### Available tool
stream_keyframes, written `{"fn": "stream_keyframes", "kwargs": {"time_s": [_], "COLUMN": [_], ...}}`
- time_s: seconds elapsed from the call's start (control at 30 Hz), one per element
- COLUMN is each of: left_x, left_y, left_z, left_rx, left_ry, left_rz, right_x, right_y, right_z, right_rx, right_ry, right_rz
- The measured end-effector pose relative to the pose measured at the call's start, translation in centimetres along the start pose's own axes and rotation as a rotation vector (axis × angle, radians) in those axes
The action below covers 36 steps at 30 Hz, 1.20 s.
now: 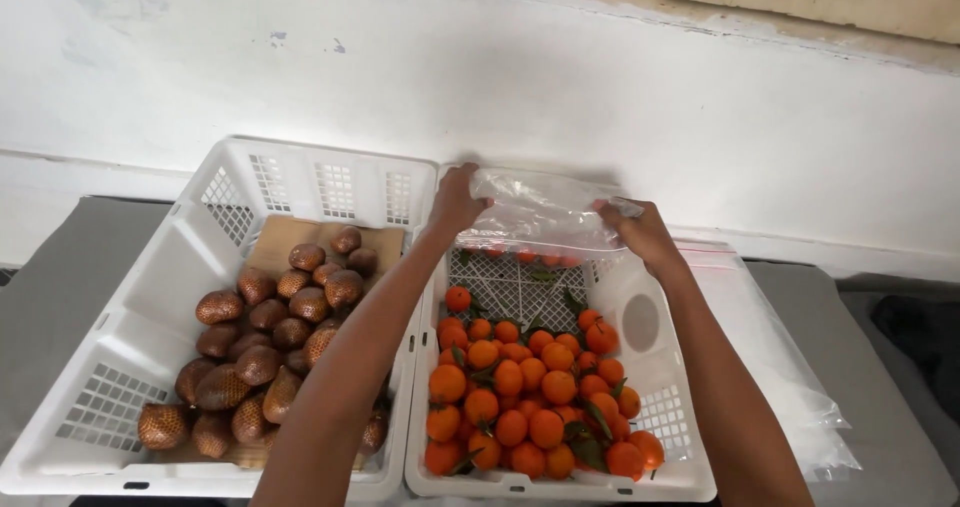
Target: The person places small orange fruits from a white crate into a clear plastic bag. They then seal the bag and set it aside.
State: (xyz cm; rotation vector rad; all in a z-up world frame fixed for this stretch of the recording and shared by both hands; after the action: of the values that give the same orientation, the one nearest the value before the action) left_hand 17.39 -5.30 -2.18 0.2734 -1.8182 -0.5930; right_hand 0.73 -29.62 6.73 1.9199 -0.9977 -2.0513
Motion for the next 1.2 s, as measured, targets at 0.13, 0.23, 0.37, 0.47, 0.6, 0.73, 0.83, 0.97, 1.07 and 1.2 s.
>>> {"fn": "stream_keyframes", "kwargs": {"time_s": [0.13, 0.23, 0.37, 0.47, 0.6, 0.73, 0.83, 0.97, 1.07, 1.2], "left_x": [4.3, 6.3, 5.6, 2.2, 3.0, 6.9, 8.0, 7.0, 3.5, -3.4], "left_y": [4.1, 5.4, 3.6, 1.5, 1.6, 2.9, 2.9, 1.9, -2.0, -8.4], "left_z": [1.7, 2.2, 1.0, -1.9, 0.1, 3.9, 6.2, 6.3, 3.7, 0.8], "left_rx": [-0.059, -0.091, -0.019, 0.088, 0.043, 0.030, -0.069, -0.120, -0.175, -0.395], "left_ry": [-0.035, -0.111, 0.050, 0.087, 0.165, 0.014, -0.045, -0.199, -0.311, -0.250], "left_rz": [0.139, 0.144, 0.373, 0.317, 0.183, 0.128, -0.038, -0.540, -0.776, -0.734], "right_x": [-1.6, -2.6, 1.3, 2.4, -0.4, 1.0, 1.8, 0.8, 6.1, 7.6], "right_y": [2.1, 2.2, 0.5, -0.8, -1.8, -2.7, -3.0, -2.7, -4.2, -6.4], "right_z": [1.0, 0.6, -4.5, -7.5, -5.7, -5.0, -3.9, -1.2, -4.5, -4.1], "right_rx": [-0.005, 0.063, 0.177, 0.234, 0.193, 0.261, 0.349, 0.486, 0.355, -0.029], "right_ry": [0.044, 0.064, 0.044, 0.041, 0.064, 0.092, 0.261, 0.406, 0.464, 0.193], "right_rz": [0.052, 0.019, -0.052, -0.059, -0.053, 0.100, 0.276, 0.928, 1.228, 1.053]}}
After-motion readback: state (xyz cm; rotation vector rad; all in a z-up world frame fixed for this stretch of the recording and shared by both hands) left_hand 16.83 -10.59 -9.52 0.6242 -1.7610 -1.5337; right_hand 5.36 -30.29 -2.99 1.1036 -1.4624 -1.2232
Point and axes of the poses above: each hand's wrist, its own z-axis away from the middle knuckle, its own y-axis out of the back of the hand, x = y × z, the point moved 4 cm from there along -z, towards the middle knuckle, and after that the axes turned 8 degrees about z, right-handed, at the moved point
